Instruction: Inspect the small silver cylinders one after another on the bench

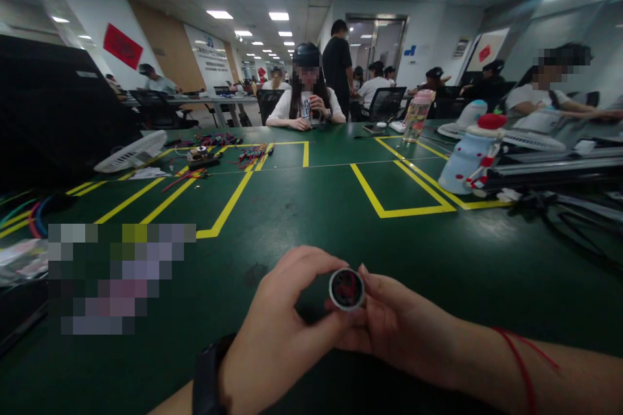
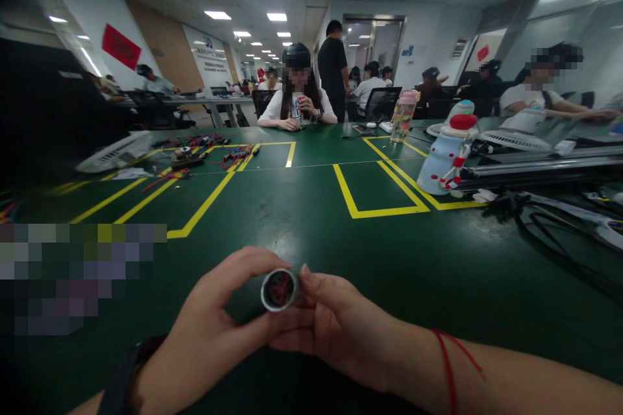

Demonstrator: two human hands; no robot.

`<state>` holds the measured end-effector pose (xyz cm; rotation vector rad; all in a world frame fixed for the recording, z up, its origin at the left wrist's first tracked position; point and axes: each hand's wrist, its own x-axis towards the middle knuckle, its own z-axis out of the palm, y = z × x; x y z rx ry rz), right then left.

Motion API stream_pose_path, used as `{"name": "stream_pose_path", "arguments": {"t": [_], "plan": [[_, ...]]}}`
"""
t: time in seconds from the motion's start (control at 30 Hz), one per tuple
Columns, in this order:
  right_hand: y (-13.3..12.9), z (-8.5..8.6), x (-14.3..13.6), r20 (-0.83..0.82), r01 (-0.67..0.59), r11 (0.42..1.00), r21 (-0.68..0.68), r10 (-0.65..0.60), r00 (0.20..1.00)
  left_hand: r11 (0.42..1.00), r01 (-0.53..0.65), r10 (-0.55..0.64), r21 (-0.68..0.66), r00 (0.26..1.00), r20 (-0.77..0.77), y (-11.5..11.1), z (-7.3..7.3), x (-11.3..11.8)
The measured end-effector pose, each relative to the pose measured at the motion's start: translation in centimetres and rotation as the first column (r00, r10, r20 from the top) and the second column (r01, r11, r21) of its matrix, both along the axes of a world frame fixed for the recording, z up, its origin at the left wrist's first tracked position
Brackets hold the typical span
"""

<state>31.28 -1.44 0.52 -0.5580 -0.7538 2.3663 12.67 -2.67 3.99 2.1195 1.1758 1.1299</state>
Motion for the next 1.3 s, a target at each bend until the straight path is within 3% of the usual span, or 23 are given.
{"name": "stream_pose_path", "arguments": {"t": [0.1,0.17,0.23,0.33,0.37,0.43,0.53,0.67,0.73,0.8,0.93,1.0,1.13,1.3], "plan": [[0.2,1.1,0.4,0.109,0.166,0.979,0.120,-0.179,0.978,0.989,-0.146,0.145,-0.021,0.989,-0.026,0.5,0.3,-0.4],[0.4,2.0,0.7,0.181,0.242,0.912,0.332,-0.313,0.932,0.979,-0.197,0.194,-0.059,0.979,-0.064,0.9,0.3,-0.6],[0.5,2.7,0.9,0.250,0.202,0.748,0.632,-0.443,0.861,0.978,-0.180,0.169,-0.109,0.980,-0.101,1.2,0.2,-0.6],[0.8,3.5,1.0,0.278,-0.021,0.387,0.922,-0.623,0.732,0.980,-0.066,0.047,-0.190,0.994,-0.102,1.3,-0.1,-0.1],[0.9,3.6,1.0,0.267,-0.085,0.296,0.952,-0.659,0.703,0.975,-0.026,0.005,-0.219,0.995,-0.096,1.4,-0.1,0.1],[1.3,3.6,1.0,0.249,-0.167,0.184,0.969,-0.692,0.678,0.967,0.020,-0.046,-0.255,0.994,-0.095,1.5,-0.3,0.4],[2.0,2.8,1.3,0.227,-0.237,0.085,0.968,-0.702,0.675,0.973,0.013,-0.051,-0.232,0.986,-0.157,2.1,-0.8,0.4],[2.8,0.5,1.7,0.194,-0.276,-0.003,0.961,-0.703,0.684,0.986,-0.024,-0.028,-0.168,0.954,-0.298,3.1,-1.8,0.2],[3.0,-0.4,1.8,0.193,-0.287,-0.025,0.958,-0.684,0.703,0.986,-0.018,-0.038,-0.166,0.943,-0.330,3.4,-2.1,0.1],[3.1,-1.0,1.7,0.215,-0.285,0.010,0.959,-0.680,0.701,0.984,-0.001,-0.059,-0.180,0.943,-0.329,3.5,-2.1,0.0],[3.2,-1.1,1.3,0.345,-0.236,0.252,0.939,-0.682,0.645,0.982,0.017,-0.052,-0.188,0.982,-0.184,3.1,-1.3,-0.4],[3.2,-0.8,1.1,0.419,-0.260,0.333,0.907,-0.638,0.646,0.985,0.011,-0.033,-0.175,0.992,-0.122,2.9,-0.6,-0.4],[3.3,-0.4,0.9,0.478,-0.298,0.380,0.876,-0.598,0.643,0.991,-0.001,-0.015,-0.136,0.992,-0.122,2.9,0.1,-0.1],[3.1,-0.1,0.8,0.491,-0.307,0.391,0.867,-0.572,0.657,0.987,-0.041,0.027,-0.155,0.996,-0.090,3.0,0.5,0.3]]}}
